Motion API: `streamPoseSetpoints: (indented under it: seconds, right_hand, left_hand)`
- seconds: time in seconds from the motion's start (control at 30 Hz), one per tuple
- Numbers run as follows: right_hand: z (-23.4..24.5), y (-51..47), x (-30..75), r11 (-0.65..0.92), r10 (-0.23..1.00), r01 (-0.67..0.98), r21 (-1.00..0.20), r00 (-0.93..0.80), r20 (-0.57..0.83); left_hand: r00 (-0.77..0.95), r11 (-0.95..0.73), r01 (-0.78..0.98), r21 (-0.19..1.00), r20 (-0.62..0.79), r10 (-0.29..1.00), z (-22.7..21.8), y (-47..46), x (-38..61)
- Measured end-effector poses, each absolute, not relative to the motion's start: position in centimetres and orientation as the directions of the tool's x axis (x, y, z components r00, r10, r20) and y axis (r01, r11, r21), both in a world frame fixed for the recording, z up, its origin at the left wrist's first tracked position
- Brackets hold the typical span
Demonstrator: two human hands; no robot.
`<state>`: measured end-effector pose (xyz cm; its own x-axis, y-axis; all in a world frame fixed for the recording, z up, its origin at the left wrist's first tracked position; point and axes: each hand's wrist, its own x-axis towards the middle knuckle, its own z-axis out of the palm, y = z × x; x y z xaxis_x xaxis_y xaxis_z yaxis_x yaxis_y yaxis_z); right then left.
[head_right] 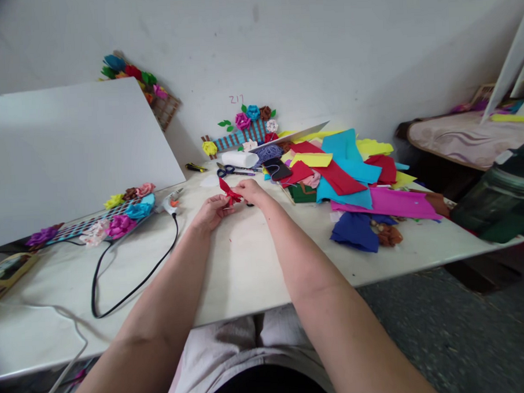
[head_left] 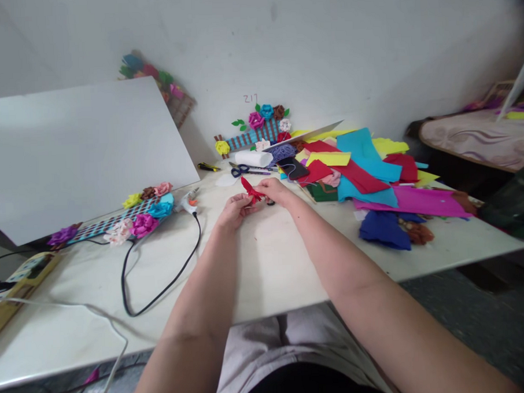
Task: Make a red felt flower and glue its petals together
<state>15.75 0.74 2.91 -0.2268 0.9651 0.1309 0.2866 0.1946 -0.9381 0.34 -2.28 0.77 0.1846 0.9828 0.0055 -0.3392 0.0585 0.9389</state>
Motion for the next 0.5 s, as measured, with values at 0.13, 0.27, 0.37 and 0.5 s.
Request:
streamPoseSetpoints:
  seconds: [0.13,0.27,0.37,0.5]
  right_hand:
    - [3.14,0.38,15.83,0.185,0.961,0.250,-0.950,-0.249,0.122]
    - [3.63,0.03,15.84,0.222,0.961,0.217,-0.951,-0.215,0.175]
    - [3.50,0.28,15.81,0.341,0.938,0.306,-0.889,-0.179,0.298]
    - [2.73,0.85,15.82,0.498,0.865,0.509,-0.702,-0.231,0.446]
  left_hand:
    - [0.177,0.045,-0.330,0.943,0.015,0.984,0.55,-2.14,0.45]
    - [0.165,0.040,-0.348,0.937,0.019,0.986,0.44,-2.07,0.54]
    - [0.136,0.035,-0.369,0.929,0.017,0.991,0.46,-2.05,0.57]
    - [0.112,0.026,-0.384,0.923,0.019,0.994,0.42,-1.94,0.53]
